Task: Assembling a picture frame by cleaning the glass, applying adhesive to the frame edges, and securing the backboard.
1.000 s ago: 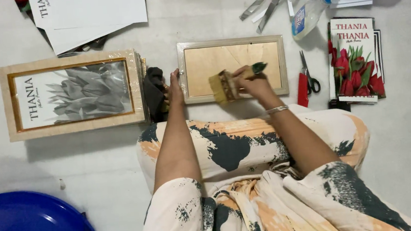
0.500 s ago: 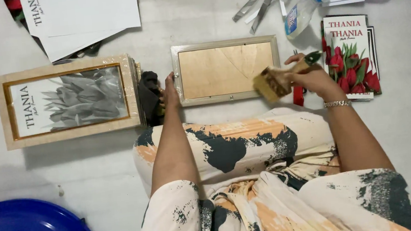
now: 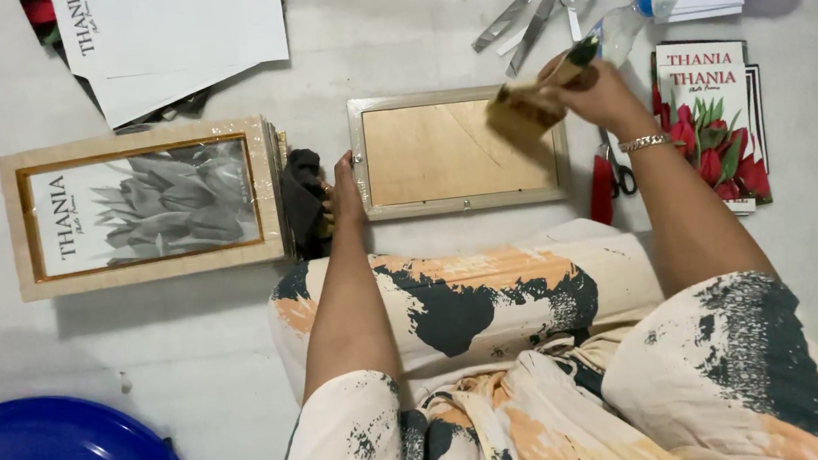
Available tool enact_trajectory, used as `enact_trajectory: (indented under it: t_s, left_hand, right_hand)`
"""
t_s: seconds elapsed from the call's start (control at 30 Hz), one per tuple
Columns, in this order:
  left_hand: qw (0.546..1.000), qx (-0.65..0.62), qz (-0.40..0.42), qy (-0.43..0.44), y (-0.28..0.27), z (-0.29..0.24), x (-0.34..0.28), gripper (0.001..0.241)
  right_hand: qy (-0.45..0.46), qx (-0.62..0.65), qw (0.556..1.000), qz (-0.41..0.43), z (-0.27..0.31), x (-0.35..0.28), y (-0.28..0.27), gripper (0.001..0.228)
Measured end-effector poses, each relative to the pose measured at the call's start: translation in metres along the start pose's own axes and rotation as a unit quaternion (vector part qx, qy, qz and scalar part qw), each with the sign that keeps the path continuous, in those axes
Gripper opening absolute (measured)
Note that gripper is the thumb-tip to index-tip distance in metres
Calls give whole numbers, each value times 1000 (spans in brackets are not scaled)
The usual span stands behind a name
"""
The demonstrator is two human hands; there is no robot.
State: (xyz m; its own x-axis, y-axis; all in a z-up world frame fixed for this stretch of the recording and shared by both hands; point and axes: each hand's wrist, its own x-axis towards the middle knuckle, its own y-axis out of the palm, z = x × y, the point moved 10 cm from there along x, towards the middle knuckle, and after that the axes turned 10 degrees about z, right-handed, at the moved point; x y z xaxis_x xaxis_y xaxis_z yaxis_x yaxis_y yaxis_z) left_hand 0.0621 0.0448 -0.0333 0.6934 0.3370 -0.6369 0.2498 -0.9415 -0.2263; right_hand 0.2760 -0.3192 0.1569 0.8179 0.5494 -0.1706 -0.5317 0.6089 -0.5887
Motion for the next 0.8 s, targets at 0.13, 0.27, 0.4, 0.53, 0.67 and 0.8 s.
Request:
enact_trajectory:
  t_s: [0.13,0.27,0.4,0.53,0.67,0.8]
  left_hand:
    - [1000,-2,-1,-14,2,7,5,60]
    - [1000,-6,0,-13,2,7,6,60]
    - [1000,5,-2,-21,-1,-6,-8,57]
    - [1000,-8,7,4,8,24,44,59]
    - [1000,-13,10,25,-5,-22,-25,59]
    - [999,-8,11,33,-6,-22,-27,61]
  right_hand:
    - [25,121,962,245,27,-13,76,38]
    - [71,8,982,178,17,11,71,24]
    - [0,-43,993,-114,-29,53,-6,28]
    - [0,-62,993,-104,9,43,15,29]
    - [33,155,968,194,59,16,110,27]
    - [32,88,977,190,28,38,126,27]
